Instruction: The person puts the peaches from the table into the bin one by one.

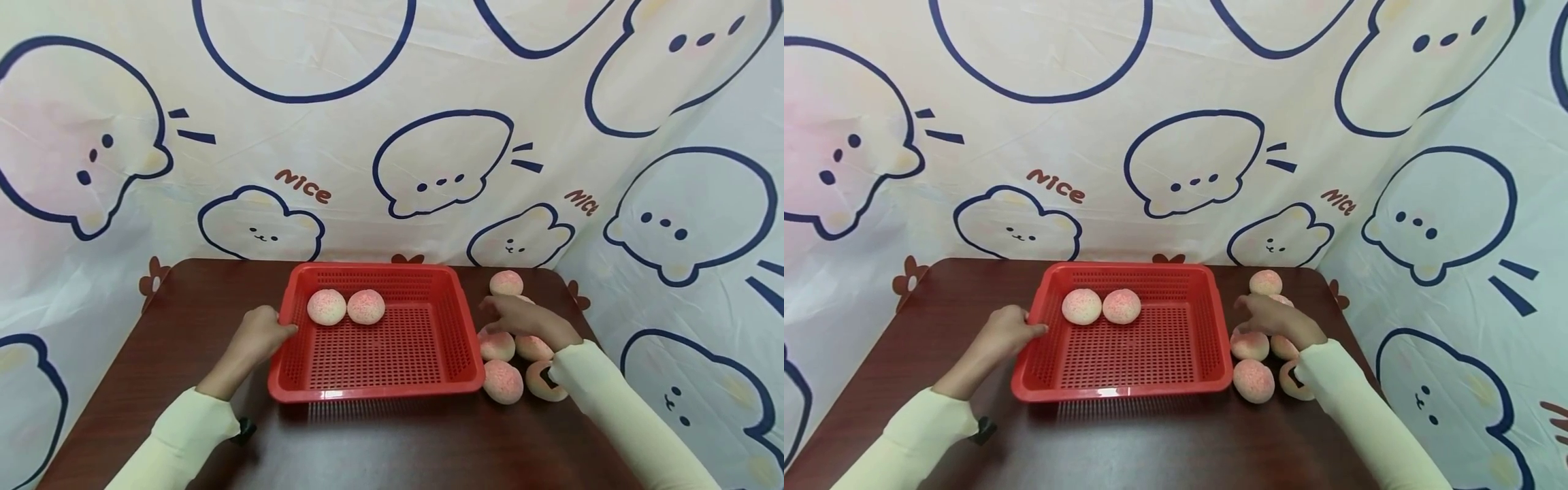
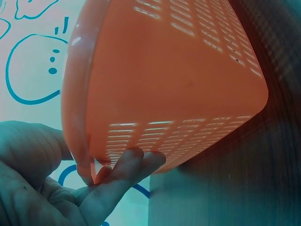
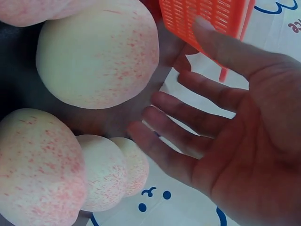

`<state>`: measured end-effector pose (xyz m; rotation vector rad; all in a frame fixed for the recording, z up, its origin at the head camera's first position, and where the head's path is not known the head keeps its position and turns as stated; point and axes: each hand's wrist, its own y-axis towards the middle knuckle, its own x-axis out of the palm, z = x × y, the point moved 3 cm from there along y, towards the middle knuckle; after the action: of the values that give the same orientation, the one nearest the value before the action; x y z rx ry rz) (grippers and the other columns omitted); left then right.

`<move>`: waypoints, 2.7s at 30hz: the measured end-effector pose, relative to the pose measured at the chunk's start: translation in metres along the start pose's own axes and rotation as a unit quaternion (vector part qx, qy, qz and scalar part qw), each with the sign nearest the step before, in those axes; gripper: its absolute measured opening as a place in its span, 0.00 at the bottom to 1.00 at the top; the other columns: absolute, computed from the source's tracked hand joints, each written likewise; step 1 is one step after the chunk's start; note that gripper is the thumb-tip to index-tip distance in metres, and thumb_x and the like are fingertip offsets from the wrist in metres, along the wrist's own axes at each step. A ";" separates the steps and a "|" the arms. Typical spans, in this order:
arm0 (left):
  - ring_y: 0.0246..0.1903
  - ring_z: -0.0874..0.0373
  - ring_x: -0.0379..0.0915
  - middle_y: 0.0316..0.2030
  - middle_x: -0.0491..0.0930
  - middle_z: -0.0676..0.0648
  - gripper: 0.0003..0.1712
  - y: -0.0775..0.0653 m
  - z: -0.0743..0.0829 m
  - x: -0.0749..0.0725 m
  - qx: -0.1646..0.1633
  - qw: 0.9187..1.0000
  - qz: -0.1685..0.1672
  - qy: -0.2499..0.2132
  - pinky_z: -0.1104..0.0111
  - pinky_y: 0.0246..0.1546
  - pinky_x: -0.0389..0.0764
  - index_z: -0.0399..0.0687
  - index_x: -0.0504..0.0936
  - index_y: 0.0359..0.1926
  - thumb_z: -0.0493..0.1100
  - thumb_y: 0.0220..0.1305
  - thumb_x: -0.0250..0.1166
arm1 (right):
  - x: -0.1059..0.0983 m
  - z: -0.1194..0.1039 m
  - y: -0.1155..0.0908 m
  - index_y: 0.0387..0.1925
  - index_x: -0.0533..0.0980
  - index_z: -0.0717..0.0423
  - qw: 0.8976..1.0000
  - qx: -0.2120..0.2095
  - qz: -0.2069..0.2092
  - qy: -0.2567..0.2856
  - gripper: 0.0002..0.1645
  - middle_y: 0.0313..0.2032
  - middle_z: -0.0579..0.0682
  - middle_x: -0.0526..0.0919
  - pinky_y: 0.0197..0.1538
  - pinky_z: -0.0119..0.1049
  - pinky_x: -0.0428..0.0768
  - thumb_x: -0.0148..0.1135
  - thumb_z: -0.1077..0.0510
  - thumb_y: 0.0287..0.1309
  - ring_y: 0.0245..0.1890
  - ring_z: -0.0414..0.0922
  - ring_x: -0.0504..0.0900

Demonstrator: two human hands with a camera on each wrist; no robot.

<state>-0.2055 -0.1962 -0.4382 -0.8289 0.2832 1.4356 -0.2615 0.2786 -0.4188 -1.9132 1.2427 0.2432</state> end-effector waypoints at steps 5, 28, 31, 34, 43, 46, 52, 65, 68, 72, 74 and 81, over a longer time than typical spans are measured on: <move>0.20 0.57 0.82 0.26 0.84 0.37 0.14 0.000 0.000 0.000 -0.003 1.000 0.002 -0.001 0.66 0.23 0.86 0.23 0.80 0.45 0.36 0.69 0.62 | 0.005 0.004 0.001 0.73 0.66 0.46 0.998 -0.004 -0.016 -0.056 0.41 0.73 0.53 0.69 0.69 0.70 0.65 0.70 0.49 0.60 0.73 0.56 0.65; 0.20 0.57 0.83 0.28 0.85 0.36 0.14 -0.001 -0.001 0.001 -0.006 1.000 -0.003 -0.007 0.65 0.23 0.87 0.23 0.79 0.45 0.36 0.69 0.61 | 0.025 0.009 0.027 0.59 0.77 0.55 0.954 -0.092 -0.038 -0.283 0.32 0.39 0.44 0.84 0.44 0.40 0.80 0.77 0.58 0.51 0.37 0.43 0.80; 0.21 0.56 0.83 0.28 0.85 0.36 0.14 -0.001 -0.001 0.000 -0.007 1.000 -0.002 -0.008 0.64 0.24 0.87 0.23 0.79 0.45 0.36 0.69 0.62 | 0.025 0.010 0.026 0.54 0.78 0.52 0.961 -0.084 -0.034 -0.261 0.28 0.36 0.45 0.84 0.42 0.38 0.79 0.77 0.59 0.50 0.36 0.43 0.81; 0.21 0.56 0.84 0.29 0.85 0.36 0.14 0.000 0.000 -0.001 -0.007 1.000 0.000 -0.008 0.64 0.25 0.88 0.23 0.79 0.46 0.36 0.69 0.62 | 0.027 0.010 0.026 0.51 0.79 0.51 0.968 -0.069 -0.030 -0.239 0.25 0.34 0.46 0.84 0.39 0.37 0.78 0.76 0.60 0.51 0.34 0.44 0.81; 0.21 0.55 0.84 0.28 0.85 0.36 0.15 0.000 0.000 0.000 -0.011 1.000 0.001 -0.005 0.64 0.26 0.88 0.23 0.80 0.46 0.36 0.68 0.62 | 0.033 0.007 0.027 0.53 0.77 0.50 0.955 -0.074 -0.020 -0.286 0.26 0.37 0.44 0.82 0.41 0.39 0.77 0.76 0.59 0.52 0.35 0.44 0.78; 0.21 0.56 0.84 0.28 0.85 0.37 0.14 0.001 -0.001 0.000 -0.013 1.000 0.001 -0.005 0.65 0.25 0.88 0.24 0.80 0.46 0.36 0.68 0.62 | 0.033 0.007 0.028 0.54 0.76 0.51 0.958 -0.072 -0.018 -0.277 0.28 0.36 0.43 0.82 0.41 0.38 0.77 0.77 0.59 0.51 0.35 0.43 0.79; 0.21 0.56 0.83 0.28 0.85 0.37 0.14 0.002 -0.003 0.001 -0.010 1.000 0.003 -0.006 0.66 0.24 0.87 0.24 0.80 0.46 0.36 0.68 0.62 | 0.031 0.007 0.029 0.59 0.75 0.52 0.956 -0.075 -0.022 -0.282 0.33 0.36 0.43 0.83 0.42 0.38 0.78 0.77 0.58 0.51 0.36 0.43 0.79; 0.21 0.57 0.83 0.28 0.85 0.37 0.14 0.002 -0.004 0.002 0.001 1.000 0.000 -0.014 0.65 0.25 0.87 0.23 0.79 0.46 0.35 0.69 0.62 | 0.021 0.001 0.025 0.52 0.81 0.45 0.962 -0.097 -0.052 -0.251 0.24 0.38 0.40 0.86 0.47 0.40 0.81 0.77 0.59 0.52 0.39 0.42 0.81; 0.21 0.57 0.83 0.28 0.85 0.37 0.14 0.002 -0.004 0.001 0.003 1.000 0.003 -0.012 0.65 0.25 0.87 0.23 0.80 0.45 0.36 0.68 0.62 | 0.018 -0.005 0.024 0.52 0.81 0.46 0.954 -0.121 -0.046 -0.269 0.23 0.38 0.40 0.85 0.46 0.39 0.81 0.76 0.58 0.54 0.38 0.41 0.81; 0.21 0.56 0.84 0.29 0.85 0.36 0.15 0.001 -0.003 0.001 0.005 1.000 0.003 -0.012 0.64 0.26 0.88 0.23 0.79 0.46 0.36 0.68 0.62 | 0.014 -0.011 0.023 0.53 0.80 0.44 0.956 -0.119 -0.031 -0.267 0.23 0.38 0.41 0.86 0.45 0.40 0.82 0.76 0.57 0.55 0.38 0.42 0.81; 0.22 0.56 0.84 0.29 0.85 0.36 0.15 0.001 -0.002 0.001 0.003 1.000 0.002 -0.014 0.63 0.26 0.88 0.23 0.79 0.47 0.35 0.68 0.62 | 0.010 -0.014 0.024 0.57 0.79 0.47 0.952 -0.126 -0.020 -0.277 0.27 0.41 0.42 0.86 0.47 0.40 0.83 0.76 0.56 0.54 0.39 0.42 0.81; 0.22 0.56 0.84 0.29 0.85 0.36 0.14 0.001 -0.002 0.000 0.002 1.000 0.003 -0.014 0.64 0.26 0.88 0.23 0.79 0.46 0.35 0.69 0.62 | -0.001 -0.028 0.018 0.53 0.80 0.44 0.958 -0.123 0.001 -0.259 0.23 0.39 0.43 0.86 0.47 0.43 0.84 0.74 0.47 0.57 0.39 0.42 0.83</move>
<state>-0.2060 -0.1974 -0.4401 -0.8042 0.2678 1.4505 -0.2841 0.2559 -0.4101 -1.8808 0.8869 0.8755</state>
